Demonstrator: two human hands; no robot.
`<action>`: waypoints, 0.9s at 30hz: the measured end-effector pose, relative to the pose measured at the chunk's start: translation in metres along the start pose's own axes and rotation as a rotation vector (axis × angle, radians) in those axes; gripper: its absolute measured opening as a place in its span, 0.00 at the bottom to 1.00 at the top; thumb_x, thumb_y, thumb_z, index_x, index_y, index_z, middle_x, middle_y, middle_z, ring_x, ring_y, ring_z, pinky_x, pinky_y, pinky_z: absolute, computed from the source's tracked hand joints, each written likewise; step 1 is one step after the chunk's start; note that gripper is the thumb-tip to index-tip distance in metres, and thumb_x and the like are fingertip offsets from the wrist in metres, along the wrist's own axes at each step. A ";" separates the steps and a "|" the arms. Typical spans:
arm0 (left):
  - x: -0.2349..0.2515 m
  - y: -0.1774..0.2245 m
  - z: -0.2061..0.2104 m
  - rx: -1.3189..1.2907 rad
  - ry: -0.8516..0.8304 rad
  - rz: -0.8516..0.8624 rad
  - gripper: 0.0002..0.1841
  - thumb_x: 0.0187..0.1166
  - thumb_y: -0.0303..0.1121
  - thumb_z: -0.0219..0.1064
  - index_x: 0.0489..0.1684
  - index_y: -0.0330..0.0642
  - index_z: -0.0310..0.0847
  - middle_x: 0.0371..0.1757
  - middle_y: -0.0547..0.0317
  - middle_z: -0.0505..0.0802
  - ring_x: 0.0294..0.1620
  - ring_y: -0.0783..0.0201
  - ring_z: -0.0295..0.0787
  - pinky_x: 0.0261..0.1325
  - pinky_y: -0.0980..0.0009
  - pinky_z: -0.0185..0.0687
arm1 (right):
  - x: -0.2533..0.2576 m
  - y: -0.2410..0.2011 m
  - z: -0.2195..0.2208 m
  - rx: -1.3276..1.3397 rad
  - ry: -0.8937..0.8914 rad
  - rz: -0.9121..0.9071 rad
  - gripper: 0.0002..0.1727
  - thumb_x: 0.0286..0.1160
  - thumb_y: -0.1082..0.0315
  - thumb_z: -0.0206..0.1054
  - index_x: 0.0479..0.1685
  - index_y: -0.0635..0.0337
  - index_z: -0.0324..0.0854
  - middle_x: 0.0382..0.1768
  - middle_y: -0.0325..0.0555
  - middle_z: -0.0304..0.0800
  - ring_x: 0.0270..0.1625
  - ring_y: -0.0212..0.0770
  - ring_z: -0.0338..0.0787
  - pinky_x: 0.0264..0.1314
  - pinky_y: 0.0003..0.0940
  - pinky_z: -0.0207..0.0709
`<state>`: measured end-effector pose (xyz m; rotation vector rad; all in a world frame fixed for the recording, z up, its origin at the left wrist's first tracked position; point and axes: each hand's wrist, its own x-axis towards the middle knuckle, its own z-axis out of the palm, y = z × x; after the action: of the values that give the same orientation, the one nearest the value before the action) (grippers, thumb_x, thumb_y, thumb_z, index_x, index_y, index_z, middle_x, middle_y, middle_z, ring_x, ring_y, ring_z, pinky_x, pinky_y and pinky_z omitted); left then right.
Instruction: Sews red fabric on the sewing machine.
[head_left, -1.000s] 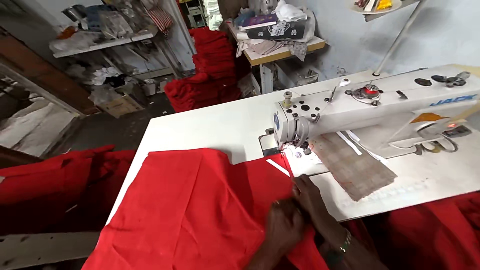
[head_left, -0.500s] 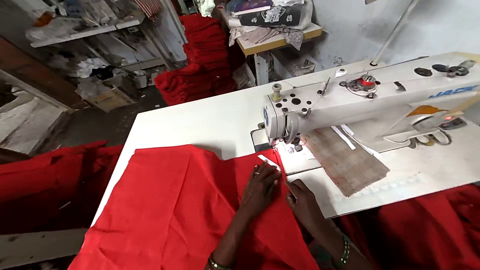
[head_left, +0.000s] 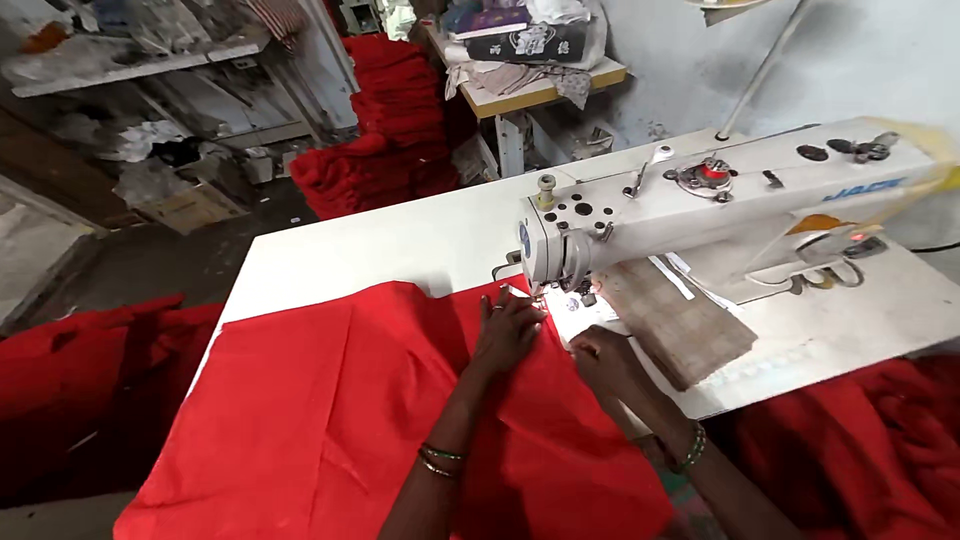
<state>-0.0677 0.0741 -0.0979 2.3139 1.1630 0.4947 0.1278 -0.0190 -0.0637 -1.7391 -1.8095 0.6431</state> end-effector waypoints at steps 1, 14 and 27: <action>0.000 -0.001 0.000 -0.009 0.028 0.006 0.14 0.83 0.38 0.64 0.60 0.51 0.93 0.75 0.54 0.86 0.91 0.38 0.57 0.84 0.22 0.32 | 0.000 0.008 -0.007 -0.017 0.105 0.033 0.08 0.77 0.78 0.65 0.43 0.75 0.90 0.41 0.64 0.91 0.45 0.58 0.92 0.55 0.53 0.85; -0.003 -0.007 0.004 -0.081 0.147 0.023 0.13 0.78 0.32 0.69 0.55 0.42 0.93 0.71 0.49 0.89 0.86 0.40 0.67 0.85 0.27 0.42 | 0.004 0.035 -0.020 -0.144 0.118 0.196 0.10 0.77 0.80 0.64 0.50 0.70 0.89 0.49 0.63 0.87 0.51 0.60 0.89 0.54 0.56 0.83; 0.001 -0.009 0.004 -0.108 0.140 -0.011 0.13 0.77 0.33 0.69 0.56 0.44 0.94 0.72 0.49 0.88 0.87 0.41 0.66 0.88 0.32 0.44 | 0.008 0.022 -0.038 -0.189 -0.083 0.341 0.15 0.80 0.78 0.61 0.61 0.67 0.85 0.61 0.64 0.84 0.62 0.61 0.87 0.63 0.54 0.81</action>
<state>-0.0710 0.0785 -0.1061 2.2086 1.1823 0.7080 0.1697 -0.0106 -0.0495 -2.2064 -1.6862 0.7047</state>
